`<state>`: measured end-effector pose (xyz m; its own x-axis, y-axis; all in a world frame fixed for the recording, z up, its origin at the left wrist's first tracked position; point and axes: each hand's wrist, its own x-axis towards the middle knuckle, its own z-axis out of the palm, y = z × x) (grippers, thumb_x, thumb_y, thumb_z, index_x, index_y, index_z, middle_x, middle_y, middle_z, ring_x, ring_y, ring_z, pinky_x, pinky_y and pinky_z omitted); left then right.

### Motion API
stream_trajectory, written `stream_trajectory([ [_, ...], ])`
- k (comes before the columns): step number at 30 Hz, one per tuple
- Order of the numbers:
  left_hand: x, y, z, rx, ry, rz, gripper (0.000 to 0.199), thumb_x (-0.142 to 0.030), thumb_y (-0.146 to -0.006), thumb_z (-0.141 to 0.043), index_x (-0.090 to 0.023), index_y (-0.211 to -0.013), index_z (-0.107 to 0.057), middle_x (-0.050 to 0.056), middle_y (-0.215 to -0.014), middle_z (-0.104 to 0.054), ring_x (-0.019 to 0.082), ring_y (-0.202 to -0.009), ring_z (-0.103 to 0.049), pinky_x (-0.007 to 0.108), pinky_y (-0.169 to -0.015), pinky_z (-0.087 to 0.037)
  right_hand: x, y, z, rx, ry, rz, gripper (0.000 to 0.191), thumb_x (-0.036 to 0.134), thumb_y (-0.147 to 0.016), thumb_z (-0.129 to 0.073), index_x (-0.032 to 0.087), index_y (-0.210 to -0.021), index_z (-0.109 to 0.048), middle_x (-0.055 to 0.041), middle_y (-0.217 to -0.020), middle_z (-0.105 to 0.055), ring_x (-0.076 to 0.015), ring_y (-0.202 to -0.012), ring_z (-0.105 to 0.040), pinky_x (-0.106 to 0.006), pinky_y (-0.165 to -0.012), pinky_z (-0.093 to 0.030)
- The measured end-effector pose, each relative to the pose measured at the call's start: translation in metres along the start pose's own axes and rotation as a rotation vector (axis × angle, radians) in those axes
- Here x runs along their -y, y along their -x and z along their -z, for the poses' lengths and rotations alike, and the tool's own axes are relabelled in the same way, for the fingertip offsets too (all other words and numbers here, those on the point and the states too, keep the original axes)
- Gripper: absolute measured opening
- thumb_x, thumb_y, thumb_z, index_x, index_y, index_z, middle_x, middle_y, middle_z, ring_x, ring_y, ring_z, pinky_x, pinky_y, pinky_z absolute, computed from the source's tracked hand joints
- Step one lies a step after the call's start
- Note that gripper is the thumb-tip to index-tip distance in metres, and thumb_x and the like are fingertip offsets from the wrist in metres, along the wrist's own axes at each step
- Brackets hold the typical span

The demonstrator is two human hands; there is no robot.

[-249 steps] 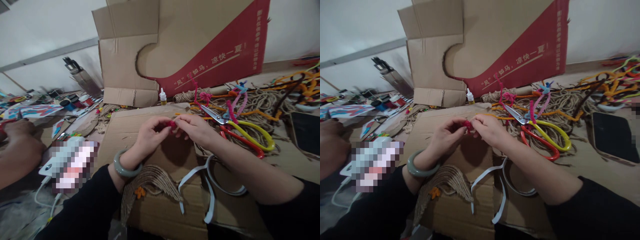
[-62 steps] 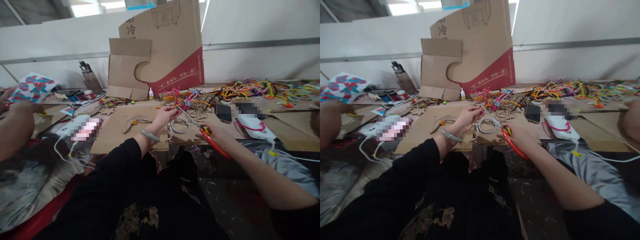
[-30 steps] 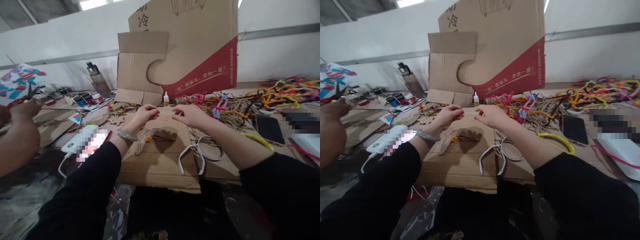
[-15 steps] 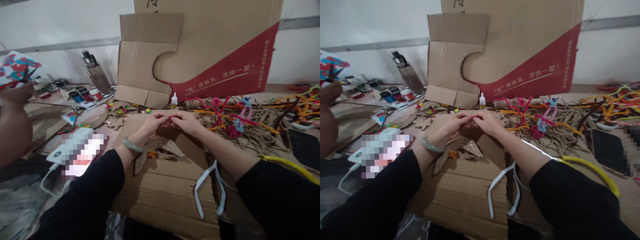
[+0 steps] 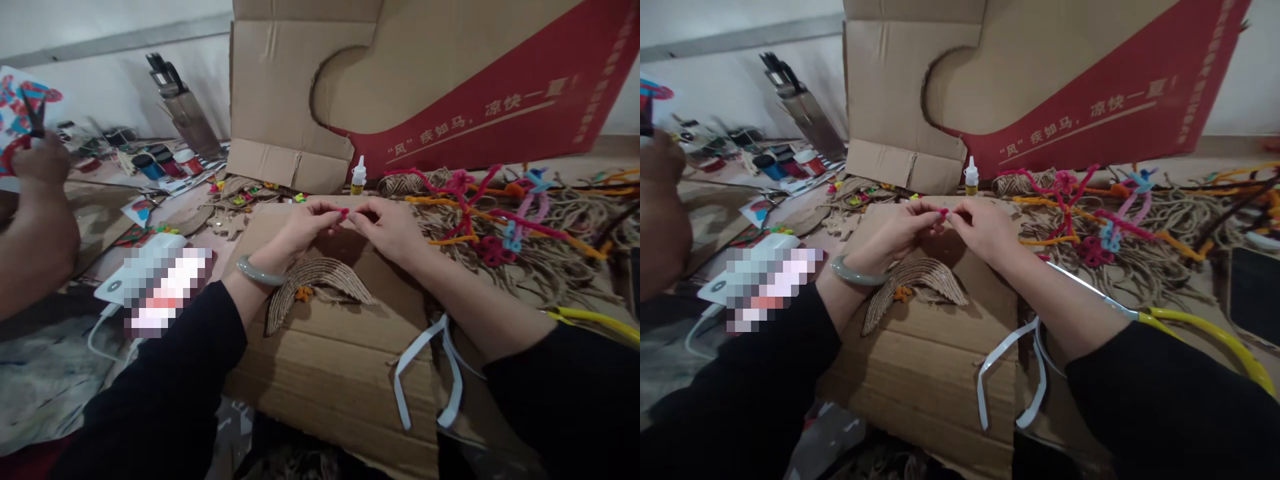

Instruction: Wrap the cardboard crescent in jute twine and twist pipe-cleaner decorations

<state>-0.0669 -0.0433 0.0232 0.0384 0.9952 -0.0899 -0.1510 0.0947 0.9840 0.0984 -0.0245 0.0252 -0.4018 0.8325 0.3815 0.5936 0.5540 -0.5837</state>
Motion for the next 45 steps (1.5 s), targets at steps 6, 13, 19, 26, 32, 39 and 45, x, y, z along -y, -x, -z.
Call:
stream_trajectory([
  [6, 0.011, -0.013, 0.015, -0.11, 0.058, 0.017, 0.005, -0.012, -0.076, -0.063, -0.014, -0.072, -0.061, -0.001, -0.058, -0.058, 0.004, -0.048, -0.05, 0.018, -0.048, -0.036, 0.044, 0.025, -0.003, 0.408, 0.157, 0.394, 0.02, 0.03, -0.086, -0.051, 0.019, -0.089, -0.067, -0.0058, -0.086, -0.066, -0.0172, -0.079, -0.056, -0.028, -0.066, -0.037],
  [13, 0.015, -0.009, 0.008, -0.064, -0.037, 0.068, 0.009, -0.015, -0.076, -0.065, -0.014, -0.069, -0.059, -0.001, -0.058, -0.058, 0.004, -0.048, -0.049, 0.017, -0.047, -0.035, 0.065, 0.046, -0.03, 0.625, 0.322, 0.476, 0.022, 0.02, -0.09, -0.044, 0.016, -0.093, -0.065, -0.0093, -0.092, -0.064, -0.0194, -0.082, -0.056, -0.028, -0.055, -0.03],
  [19, 0.008, -0.004, 0.009, -0.019, -0.048, 0.071, 0.007, -0.014, -0.074, -0.065, -0.015, -0.071, -0.058, -0.001, -0.059, -0.058, 0.005, -0.052, -0.052, 0.017, -0.05, -0.038, 0.05, 0.029, -0.006, 0.577, 0.078, 0.284, 0.018, 0.021, -0.087, -0.048, 0.017, -0.09, -0.065, -0.0052, -0.091, -0.066, -0.0156, -0.08, -0.057, -0.027, -0.068, -0.037],
  [26, 0.013, -0.009, 0.015, -0.003, -0.07, 0.094, 0.015, -0.017, -0.065, -0.071, -0.013, -0.073, -0.058, 0.0, -0.064, -0.06, 0.006, -0.054, -0.055, 0.017, -0.052, -0.044, 0.061, 0.043, -0.016, 0.689, 0.235, 0.467, 0.021, 0.027, -0.088, -0.049, 0.018, -0.1, -0.064, -0.0093, -0.1, -0.064, -0.0197, -0.082, -0.06, -0.029, -0.061, -0.039],
  [32, 0.01, -0.007, 0.018, 0.042, -0.078, 0.091, 0.024, -0.02, -0.062, -0.074, -0.013, -0.079, -0.059, -0.002, -0.067, -0.06, 0.005, -0.055, -0.054, 0.017, -0.052, -0.044, 0.061, 0.037, -0.006, 0.767, 0.106, 0.35, 0.019, 0.02, -0.086, -0.049, 0.017, -0.094, -0.066, -0.0065, -0.096, -0.067, -0.0173, -0.083, -0.06, -0.028, -0.067, -0.041],
  [39, 0.0, 0.004, 0.023, 0.329, -0.345, 0.139, 0.021, -0.027, -0.065, -0.069, -0.013, -0.08, -0.065, 0.0, -0.063, -0.059, 0.007, -0.054, -0.051, 0.02, -0.052, -0.041, 0.026, 0.009, 0.023, 0.635, -0.025, 0.074, 0.018, 0.021, -0.08, -0.053, 0.017, -0.087, -0.069, -0.0022, -0.08, -0.067, -0.0124, -0.07, -0.056, -0.024, -0.064, -0.038],
  [45, -0.001, 0.007, 0.017, 0.469, -0.668, 0.125, 0.024, -0.036, -0.07, -0.063, -0.012, -0.075, -0.066, 0.0, -0.064, -0.059, 0.008, -0.056, -0.047, 0.02, -0.05, -0.035, 0.014, 0.011, 0.021, 0.754, 0.125, 0.147, 0.025, 0.031, -0.082, -0.049, 0.021, -0.089, -0.071, -0.0037, -0.082, -0.069, -0.0146, -0.069, -0.056, -0.025, -0.061, -0.035],
])
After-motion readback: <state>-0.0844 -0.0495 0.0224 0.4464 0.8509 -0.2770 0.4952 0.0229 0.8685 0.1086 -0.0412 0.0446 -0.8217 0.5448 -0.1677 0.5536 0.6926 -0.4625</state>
